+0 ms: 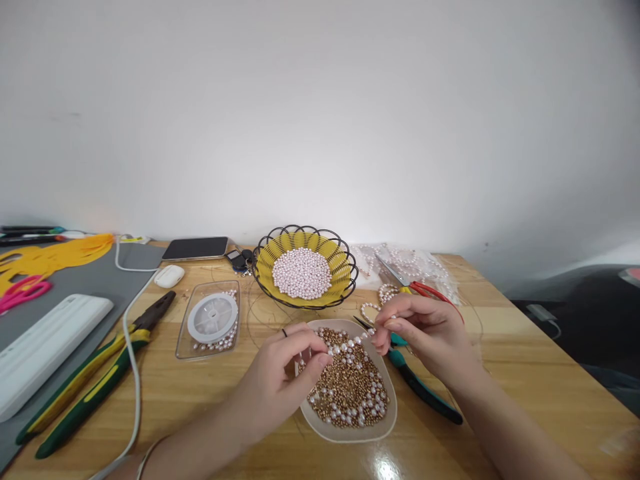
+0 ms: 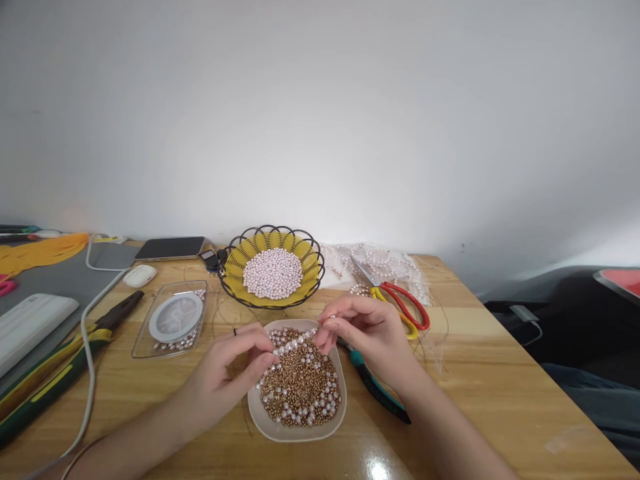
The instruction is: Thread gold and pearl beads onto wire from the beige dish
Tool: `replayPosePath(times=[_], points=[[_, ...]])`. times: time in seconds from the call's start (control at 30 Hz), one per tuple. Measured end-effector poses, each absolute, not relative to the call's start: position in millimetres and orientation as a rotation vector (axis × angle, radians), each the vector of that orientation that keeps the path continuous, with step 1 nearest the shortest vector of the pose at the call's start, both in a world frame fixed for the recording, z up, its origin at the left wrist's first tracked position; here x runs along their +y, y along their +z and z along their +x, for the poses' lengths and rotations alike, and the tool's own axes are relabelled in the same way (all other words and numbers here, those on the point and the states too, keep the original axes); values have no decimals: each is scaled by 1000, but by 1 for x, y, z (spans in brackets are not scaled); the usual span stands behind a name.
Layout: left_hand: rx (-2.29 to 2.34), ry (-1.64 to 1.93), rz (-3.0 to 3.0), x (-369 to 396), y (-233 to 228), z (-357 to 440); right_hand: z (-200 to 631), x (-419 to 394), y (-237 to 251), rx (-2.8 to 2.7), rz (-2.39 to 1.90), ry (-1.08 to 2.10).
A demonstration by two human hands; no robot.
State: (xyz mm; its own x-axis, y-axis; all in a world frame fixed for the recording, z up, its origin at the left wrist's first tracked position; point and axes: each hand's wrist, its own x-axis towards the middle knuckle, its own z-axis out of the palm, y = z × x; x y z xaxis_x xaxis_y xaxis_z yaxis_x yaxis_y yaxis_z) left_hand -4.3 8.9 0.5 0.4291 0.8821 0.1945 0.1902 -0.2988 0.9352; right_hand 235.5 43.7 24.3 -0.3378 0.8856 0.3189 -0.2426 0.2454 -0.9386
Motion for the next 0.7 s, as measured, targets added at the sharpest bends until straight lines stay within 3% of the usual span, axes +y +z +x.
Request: replayPosePath(times=[0.7], points=[[931, 925, 1759, 8, 2, -5, 235, 45, 23, -1429, -660, 1312]])
